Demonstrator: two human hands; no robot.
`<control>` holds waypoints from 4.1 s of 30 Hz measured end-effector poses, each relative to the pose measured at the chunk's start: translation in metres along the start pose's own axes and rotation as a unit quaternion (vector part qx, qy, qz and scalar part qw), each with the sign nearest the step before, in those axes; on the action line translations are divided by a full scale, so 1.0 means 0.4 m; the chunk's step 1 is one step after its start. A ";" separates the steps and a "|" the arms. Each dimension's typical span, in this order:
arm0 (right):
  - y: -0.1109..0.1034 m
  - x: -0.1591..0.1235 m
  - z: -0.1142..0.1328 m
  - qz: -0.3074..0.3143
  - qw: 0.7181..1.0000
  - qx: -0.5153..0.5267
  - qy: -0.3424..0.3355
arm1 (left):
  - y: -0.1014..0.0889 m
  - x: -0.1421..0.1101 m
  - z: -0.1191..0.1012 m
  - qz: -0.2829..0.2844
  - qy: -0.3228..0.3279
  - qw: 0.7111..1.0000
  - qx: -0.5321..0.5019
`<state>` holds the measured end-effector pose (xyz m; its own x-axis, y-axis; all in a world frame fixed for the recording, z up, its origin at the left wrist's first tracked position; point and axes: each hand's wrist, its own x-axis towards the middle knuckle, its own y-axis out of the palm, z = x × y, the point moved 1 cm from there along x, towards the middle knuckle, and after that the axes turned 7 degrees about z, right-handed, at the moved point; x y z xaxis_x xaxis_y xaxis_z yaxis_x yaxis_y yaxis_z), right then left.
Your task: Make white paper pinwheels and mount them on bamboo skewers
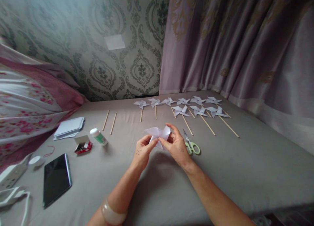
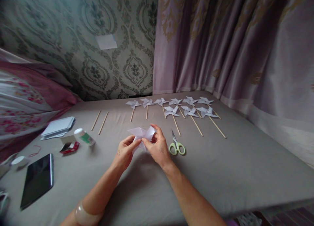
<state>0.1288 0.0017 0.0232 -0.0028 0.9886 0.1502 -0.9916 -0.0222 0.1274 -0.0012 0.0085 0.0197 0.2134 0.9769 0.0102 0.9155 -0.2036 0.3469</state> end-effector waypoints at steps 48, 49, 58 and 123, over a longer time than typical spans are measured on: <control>-0.014 0.002 -0.020 -0.019 0.993 0.020 0.115 | -0.019 0.011 -0.002 0.009 -0.041 0.999 0.029; -0.014 0.002 -0.021 -0.019 0.993 0.021 0.116 | -0.019 0.011 -0.001 0.009 -0.043 0.999 0.032; -0.017 0.001 -0.015 -0.009 0.991 0.012 0.136 | -0.025 0.013 0.002 0.014 -0.071 0.997 0.041; -0.009 -0.008 -0.025 0.024 0.986 0.048 0.156 | -0.008 -0.004 0.007 -0.001 -0.039 0.997 0.069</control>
<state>0.1313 0.0001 0.0123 -0.1033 0.9833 -0.1495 -0.9728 -0.0686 0.2213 -0.0036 0.0074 0.0161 0.2329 0.9704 -0.0641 0.9529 -0.2146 0.2144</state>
